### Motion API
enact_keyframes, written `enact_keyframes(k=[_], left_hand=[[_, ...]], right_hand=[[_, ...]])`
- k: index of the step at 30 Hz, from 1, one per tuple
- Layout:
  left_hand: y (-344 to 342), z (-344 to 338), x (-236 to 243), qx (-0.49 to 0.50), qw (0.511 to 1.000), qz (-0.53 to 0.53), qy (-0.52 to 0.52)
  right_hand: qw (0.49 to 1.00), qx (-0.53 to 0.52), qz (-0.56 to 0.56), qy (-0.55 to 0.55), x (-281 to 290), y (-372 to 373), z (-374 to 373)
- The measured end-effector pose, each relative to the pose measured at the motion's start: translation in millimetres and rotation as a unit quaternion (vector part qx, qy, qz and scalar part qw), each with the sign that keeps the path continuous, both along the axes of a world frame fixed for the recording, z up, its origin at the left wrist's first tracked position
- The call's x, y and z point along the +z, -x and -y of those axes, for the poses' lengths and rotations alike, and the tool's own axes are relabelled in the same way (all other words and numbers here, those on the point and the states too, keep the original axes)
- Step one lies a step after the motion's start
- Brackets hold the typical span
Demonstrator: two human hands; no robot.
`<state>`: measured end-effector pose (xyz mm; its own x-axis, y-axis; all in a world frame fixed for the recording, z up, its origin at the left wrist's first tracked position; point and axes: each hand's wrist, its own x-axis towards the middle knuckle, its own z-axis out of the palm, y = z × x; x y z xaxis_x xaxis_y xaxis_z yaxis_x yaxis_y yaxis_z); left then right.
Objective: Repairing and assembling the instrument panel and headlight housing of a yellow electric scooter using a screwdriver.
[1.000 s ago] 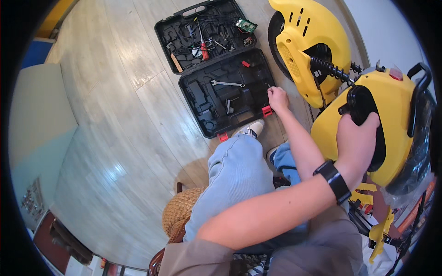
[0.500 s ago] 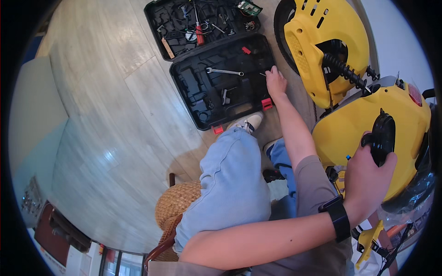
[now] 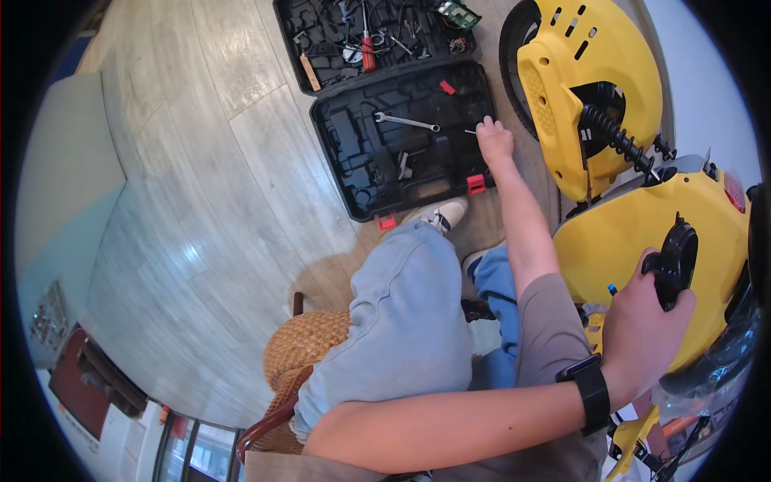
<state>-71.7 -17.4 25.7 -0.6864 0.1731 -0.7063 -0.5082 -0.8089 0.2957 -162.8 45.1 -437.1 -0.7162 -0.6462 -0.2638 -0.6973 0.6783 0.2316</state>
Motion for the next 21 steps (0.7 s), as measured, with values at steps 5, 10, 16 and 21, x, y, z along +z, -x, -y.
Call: enact_keyframes(k=[5,10,16,21], left_hand=[[-0.1,-4.5,0.7,0.018,0.999,0.012,0.046],[4.7,-0.2,-4.8,0.026,0.997,-0.014,0.064],[5.9,8.8,-20.4,0.031,0.984,-0.166,0.062],[9.5,7.9,-0.3,0.029,0.945,-0.323,0.037]], right_hand=[[1.0,0.022,0.009,0.013,5.1,0.7,13.5],[0.981,-0.156,0.098,0.061,40.9,-20.4,32.9],[0.798,-0.359,0.318,0.366,105.9,-61.6,40.9],[0.598,-0.537,0.413,0.429,219.8,-63.4,10.8]])
